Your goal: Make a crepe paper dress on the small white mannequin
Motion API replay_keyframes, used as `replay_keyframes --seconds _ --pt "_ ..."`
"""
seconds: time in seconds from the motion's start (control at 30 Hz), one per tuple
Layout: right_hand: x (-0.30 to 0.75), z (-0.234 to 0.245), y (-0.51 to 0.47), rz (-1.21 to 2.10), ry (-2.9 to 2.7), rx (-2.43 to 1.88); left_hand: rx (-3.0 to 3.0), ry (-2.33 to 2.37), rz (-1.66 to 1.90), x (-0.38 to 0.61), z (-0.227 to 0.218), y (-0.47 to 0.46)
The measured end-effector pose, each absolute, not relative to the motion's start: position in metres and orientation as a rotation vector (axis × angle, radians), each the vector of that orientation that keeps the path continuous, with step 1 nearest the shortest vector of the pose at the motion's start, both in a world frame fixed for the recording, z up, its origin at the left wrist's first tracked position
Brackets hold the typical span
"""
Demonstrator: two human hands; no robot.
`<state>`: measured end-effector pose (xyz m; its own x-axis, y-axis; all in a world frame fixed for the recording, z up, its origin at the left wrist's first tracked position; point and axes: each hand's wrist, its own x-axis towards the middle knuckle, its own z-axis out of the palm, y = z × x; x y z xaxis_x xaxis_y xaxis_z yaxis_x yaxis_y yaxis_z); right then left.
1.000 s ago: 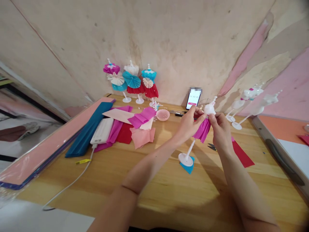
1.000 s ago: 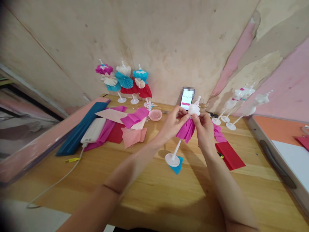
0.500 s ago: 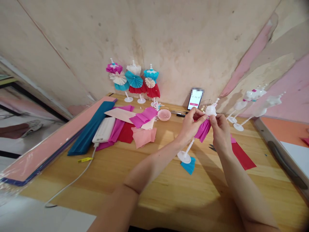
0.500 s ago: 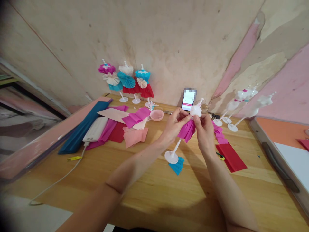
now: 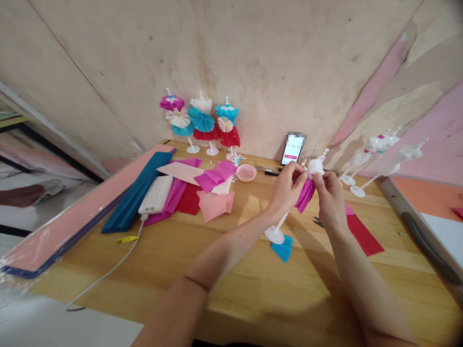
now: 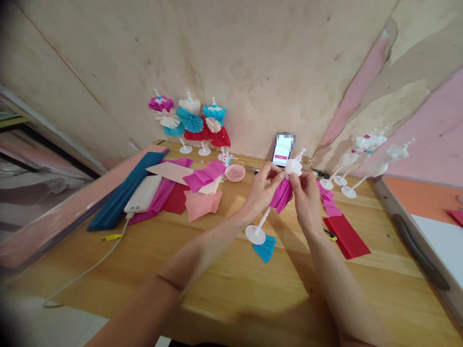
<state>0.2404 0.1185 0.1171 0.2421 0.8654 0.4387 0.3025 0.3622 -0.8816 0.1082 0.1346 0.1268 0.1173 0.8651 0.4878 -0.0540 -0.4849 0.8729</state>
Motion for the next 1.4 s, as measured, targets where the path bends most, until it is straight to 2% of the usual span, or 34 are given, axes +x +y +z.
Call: replay_keyframes --seconds 0.47,0.83,1.4 --pt "0.244 0.117 0.120 0.506 -1.323 -1.213 1.534 0.724 1.462 0.110 0.123 0.141" --pt "0.240 0.122 0.115 0.511 -1.346 -1.208 1.190 0.588 1.321 0.108 0.123 0.143" --pt "0.236 0.122 0.110 0.342 -1.424 -1.240 1.247 0.594 1.304 0.097 0.127 0.145"
